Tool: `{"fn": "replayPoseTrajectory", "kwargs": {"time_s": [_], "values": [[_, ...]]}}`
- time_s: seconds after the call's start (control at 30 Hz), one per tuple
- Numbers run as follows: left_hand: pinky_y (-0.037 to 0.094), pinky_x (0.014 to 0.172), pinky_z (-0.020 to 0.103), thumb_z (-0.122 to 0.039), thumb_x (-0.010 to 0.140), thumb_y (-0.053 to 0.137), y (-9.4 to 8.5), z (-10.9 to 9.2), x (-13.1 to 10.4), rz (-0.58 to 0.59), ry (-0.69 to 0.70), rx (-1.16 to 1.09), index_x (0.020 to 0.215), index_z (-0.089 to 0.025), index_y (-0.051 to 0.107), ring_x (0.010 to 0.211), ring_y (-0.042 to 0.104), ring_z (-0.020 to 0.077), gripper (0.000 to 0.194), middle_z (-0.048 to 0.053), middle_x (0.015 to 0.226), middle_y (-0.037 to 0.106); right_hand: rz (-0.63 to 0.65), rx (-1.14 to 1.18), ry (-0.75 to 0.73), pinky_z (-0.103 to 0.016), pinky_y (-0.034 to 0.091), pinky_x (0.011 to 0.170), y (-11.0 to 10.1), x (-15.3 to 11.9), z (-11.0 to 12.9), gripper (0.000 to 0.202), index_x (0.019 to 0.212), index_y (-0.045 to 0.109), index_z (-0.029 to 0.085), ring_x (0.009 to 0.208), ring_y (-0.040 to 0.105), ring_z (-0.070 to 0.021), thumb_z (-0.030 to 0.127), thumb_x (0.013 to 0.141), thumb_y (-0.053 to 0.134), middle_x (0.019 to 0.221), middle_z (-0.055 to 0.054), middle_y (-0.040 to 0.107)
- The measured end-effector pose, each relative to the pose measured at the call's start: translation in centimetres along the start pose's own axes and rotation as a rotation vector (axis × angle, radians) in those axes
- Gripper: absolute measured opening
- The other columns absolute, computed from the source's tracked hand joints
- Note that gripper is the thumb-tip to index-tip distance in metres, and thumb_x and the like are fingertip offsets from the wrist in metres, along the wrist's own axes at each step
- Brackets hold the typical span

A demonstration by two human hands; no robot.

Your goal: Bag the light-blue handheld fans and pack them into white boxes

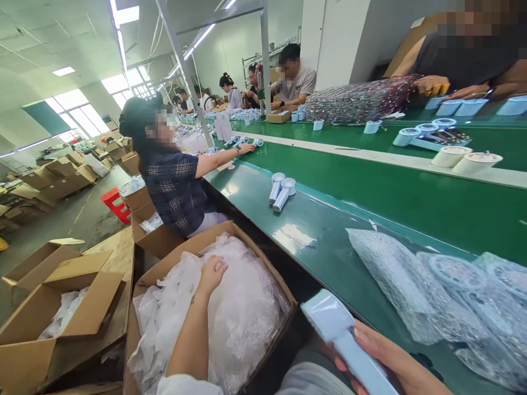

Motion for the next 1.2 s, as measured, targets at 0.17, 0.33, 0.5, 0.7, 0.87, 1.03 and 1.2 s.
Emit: {"fn": "replayPoseTrajectory", "kwargs": {"time_s": [0.17,0.33,0.5,0.7,0.87,1.03,1.2], "values": [[0.047,0.069,0.03,-0.033,0.082,0.058,1.8,-8.0,1.2,0.138,0.172,-0.207,0.095,-0.02,0.06,0.071,0.06,0.0168,0.018,0.002,0.079,0.064,0.203,0.055,-0.118,-0.021,0.051,0.045,1.1,0.7,0.7,0.045,0.109,0.059,0.019,0.068,0.065,-0.0186,0.045,0.074,0.073,0.084,-0.007,0.065],[0.049,0.078,0.032,-0.011,0.081,0.051,7.0,-15.8,-4.5,-0.012,0.973,-0.014,0.092,-0.021,0.059,0.087,0.062,0.0166,0.017,0.004,0.093,0.067,0.414,0.251,-0.177,-0.018,0.048,0.04,2.6,-0.3,1.9,0.038,0.088,0.063,0.015,0.059,0.062,-0.015,0.048,0.071,0.073,0.079,-0.007,0.065],[0.048,0.08,0.034,-0.009,0.078,0.056,12.8,-18.8,-10.9,0.087,1.205,-0.083,0.09,-0.019,0.057,0.09,0.061,0.0195,0.016,0.007,0.093,0.067,0.461,0.289,-0.293,-0.021,0.049,0.038,2.7,-1.9,3.6,0.039,0.092,0.062,0.013,0.056,0.063,-0.0164,0.046,0.074,0.069,0.079,-0.01,0.067],[0.046,0.075,0.03,-0.034,0.085,0.057,17.0,-18.7,-11.4,0.75,0.318,-0.522,0.099,-0.014,0.064,0.081,0.058,0.018,0.026,0.007,0.088,0.065,0.354,0.212,-0.35,-0.021,0.048,0.038,-1.1,-3.3,3.6,0.043,0.095,0.058,0.013,0.046,0.061,-0.0159,0.049,0.073,0.069,0.067,-0.008,0.068],[0.04,0.063,0.023,-0.032,0.074,0.07,18.3,-20.9,-11.7,0.796,0.138,-0.542,0.072,-0.013,0.067,0.063,0.048,0.0109,0.02,-0.001,0.065,0.058,0.429,0.174,-0.31,-0.021,0.047,0.039,-1.5,-5.0,3.4,0.048,0.1,0.058,0.011,0.044,0.061,-0.0154,0.052,0.074,0.065,0.066,-0.009,0.067],[0.042,0.067,0.025,-0.023,0.076,0.066,17.6,-22.7,-12.2,0.71,0.338,-0.393,0.064,-0.014,0.068,0.071,0.054,0.0143,0.015,0.003,0.074,0.061,0.359,-0.001,-0.46,-0.02,0.05,0.041,-0.9,-7.3,4.5,0.047,0.11,0.058,0.013,0.063,0.065,-0.0183,0.043,0.076,0.071,0.077,-0.01,0.066],[0.038,0.051,0.021,-0.033,0.075,0.069,16.9,-22.6,-10.5,0.464,0.138,-0.599,0.067,-0.014,0.069,0.058,0.049,0.0089,0.021,0.002,0.072,0.059,0.244,-0.082,-0.546,-0.023,0.052,0.048,-2.5,-8.4,4.3,0.054,0.114,0.056,0.016,0.059,0.062,-0.0144,0.047,0.074,0.073,0.079,-0.007,0.065]]}}
Point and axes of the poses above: each hand's wrist, its own x-axis towards the middle knuckle, its own y-axis out of the palm, z = x × y, the point moved 4 cm from there along x, towards the middle knuckle
